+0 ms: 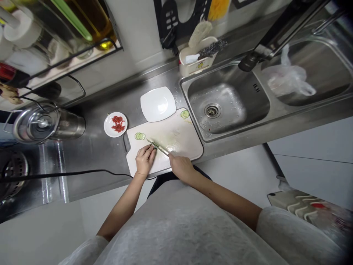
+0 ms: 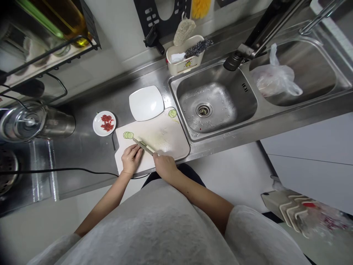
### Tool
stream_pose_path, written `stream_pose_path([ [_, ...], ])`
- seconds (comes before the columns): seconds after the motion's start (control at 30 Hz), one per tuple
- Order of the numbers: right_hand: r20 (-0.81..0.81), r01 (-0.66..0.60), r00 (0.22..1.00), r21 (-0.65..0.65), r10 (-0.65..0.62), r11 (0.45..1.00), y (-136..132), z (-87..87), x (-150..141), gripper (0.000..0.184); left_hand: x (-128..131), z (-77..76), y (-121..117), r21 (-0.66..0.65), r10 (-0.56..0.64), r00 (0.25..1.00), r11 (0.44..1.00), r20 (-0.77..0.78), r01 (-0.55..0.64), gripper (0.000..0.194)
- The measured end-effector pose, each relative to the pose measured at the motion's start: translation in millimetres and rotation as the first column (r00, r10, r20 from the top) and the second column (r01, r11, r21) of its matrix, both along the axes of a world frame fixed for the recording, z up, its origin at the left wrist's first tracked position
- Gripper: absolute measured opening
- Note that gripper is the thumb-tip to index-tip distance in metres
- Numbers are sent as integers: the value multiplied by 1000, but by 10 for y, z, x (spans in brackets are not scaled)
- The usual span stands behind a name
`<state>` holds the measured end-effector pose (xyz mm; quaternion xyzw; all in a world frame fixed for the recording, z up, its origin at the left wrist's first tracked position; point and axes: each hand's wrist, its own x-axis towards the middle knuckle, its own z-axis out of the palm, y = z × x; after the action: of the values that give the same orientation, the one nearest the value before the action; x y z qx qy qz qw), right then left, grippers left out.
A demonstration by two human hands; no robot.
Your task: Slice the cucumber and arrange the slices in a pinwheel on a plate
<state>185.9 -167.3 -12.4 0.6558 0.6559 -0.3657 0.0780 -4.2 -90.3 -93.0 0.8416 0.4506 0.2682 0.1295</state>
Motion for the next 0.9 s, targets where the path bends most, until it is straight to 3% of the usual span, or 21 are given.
stream_pose_path([
  [0.6, -33, -23, 999, -27, 22, 999, 182, 148, 22, 31, 11, 22, 3, -25, -2, 1000, 1000, -14, 1, 23],
  [0.9, -22, -28, 999, -19, 28, 999, 161, 104, 38, 31, 3, 10, 10, -30, 1, 1000, 1000, -10, -1, 24],
])
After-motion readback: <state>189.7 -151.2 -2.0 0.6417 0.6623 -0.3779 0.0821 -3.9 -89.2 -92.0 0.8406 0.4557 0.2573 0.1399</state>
